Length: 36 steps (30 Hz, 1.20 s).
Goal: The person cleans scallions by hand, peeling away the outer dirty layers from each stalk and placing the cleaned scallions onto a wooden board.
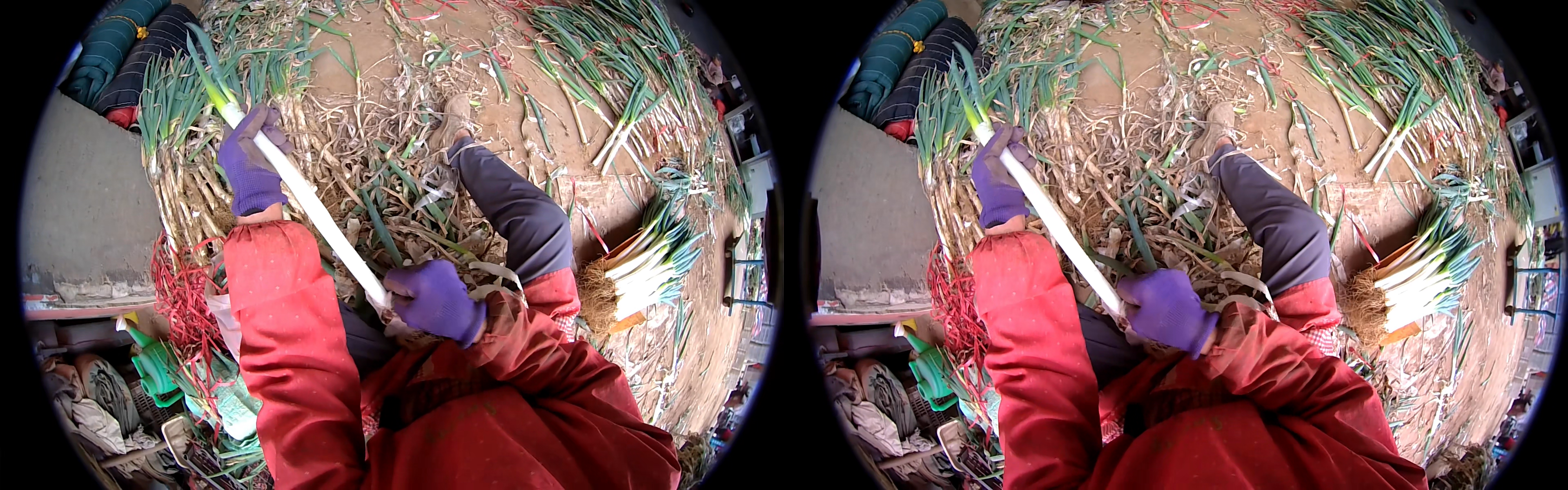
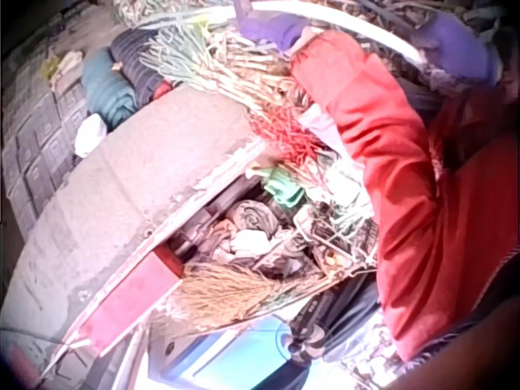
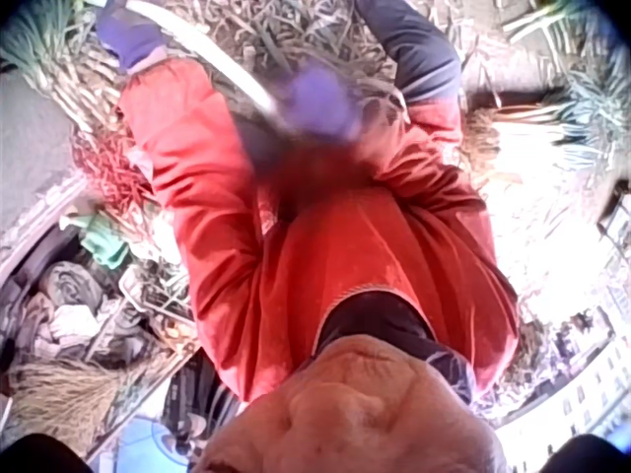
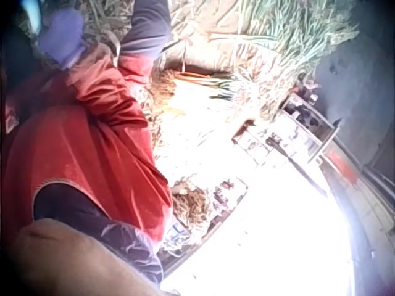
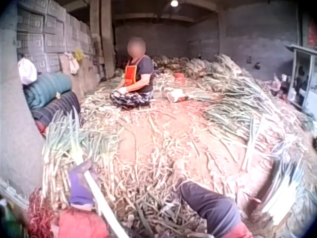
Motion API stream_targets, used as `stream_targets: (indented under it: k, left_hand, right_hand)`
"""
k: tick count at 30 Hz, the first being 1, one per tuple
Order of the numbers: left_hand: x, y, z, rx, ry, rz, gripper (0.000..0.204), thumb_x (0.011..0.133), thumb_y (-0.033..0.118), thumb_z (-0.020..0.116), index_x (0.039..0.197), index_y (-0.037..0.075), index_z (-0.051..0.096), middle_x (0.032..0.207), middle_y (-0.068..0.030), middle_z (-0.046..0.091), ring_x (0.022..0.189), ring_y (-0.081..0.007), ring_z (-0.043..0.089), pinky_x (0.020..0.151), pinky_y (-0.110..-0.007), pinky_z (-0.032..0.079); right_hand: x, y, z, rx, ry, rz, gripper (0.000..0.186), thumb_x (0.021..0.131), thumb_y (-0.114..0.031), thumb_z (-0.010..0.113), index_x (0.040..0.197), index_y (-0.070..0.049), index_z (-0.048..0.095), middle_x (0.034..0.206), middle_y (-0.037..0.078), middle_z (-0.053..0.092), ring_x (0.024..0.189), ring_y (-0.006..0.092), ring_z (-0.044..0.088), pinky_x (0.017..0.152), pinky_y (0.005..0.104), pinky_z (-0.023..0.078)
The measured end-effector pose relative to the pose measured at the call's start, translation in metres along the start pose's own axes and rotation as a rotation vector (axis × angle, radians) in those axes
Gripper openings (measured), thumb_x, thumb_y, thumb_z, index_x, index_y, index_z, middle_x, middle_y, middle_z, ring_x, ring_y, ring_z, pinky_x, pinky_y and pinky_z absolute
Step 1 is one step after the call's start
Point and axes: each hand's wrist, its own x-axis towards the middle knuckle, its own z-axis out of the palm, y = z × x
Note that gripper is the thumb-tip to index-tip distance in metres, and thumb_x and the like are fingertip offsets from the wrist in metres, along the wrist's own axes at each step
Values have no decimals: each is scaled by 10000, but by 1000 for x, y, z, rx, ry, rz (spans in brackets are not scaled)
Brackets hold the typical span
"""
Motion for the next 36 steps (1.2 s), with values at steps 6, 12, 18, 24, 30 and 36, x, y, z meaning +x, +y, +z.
stream_targets:
  k: [6,12,18,24,30,36]
  left_hand:
    - [3,-10,-14,-45,-108,-106,119,854,94,606,937,80,521,699,-52,572,477,-142,512,411,-300,452]
    - [10,3,-21,-43,-62,-58,109,871,167,610,897,76,557,694,-16,556,462,-84,463,392,-238,399]
    - [19,8,-30,-59,-61,-93,144,892,270,609,843,145,555,516,29,451,411,-107,422,374,-253,326]
    - [6,7,-2,-84,-97,-56,96,895,213,605,903,124,571,644,13,532,431,-100,452,370,-261,336]
    - [12,-8,8,284,-33,167,267,930,273,490,923,48,632,647,13,527,520,-115,472,472,-248,389]
    - [-12,-74,140,302,-385,80,267,934,279,483,920,55,627,636,10,522,509,-118,466,460,-251,385]
  right_hand:
    - [-13,-24,-42,-134,14,-226,141,651,-134,628,764,-93,556,593,67,499,505,279,541,448,396,395]
    - [-64,-25,-59,-28,-81,-294,190,765,-230,676,906,-104,671,600,67,538,509,239,563,464,353,441]
    - [-47,6,-66,471,-162,244,247,762,-209,696,965,-69,679,728,108,636,629,202,639,586,330,489]
    - [6,1,-27,749,-454,320,254,797,-185,688,992,-26,652,670,37,595,539,89,528,491,259,423]
    - [-5,27,12,721,-166,138,144,771,-147,634,864,-53,690,658,88,620,591,177,590,557,340,475]
    - [-4,41,43,357,-122,196,190,647,-183,610,777,-67,684,703,162,642,625,286,603,575,425,459]
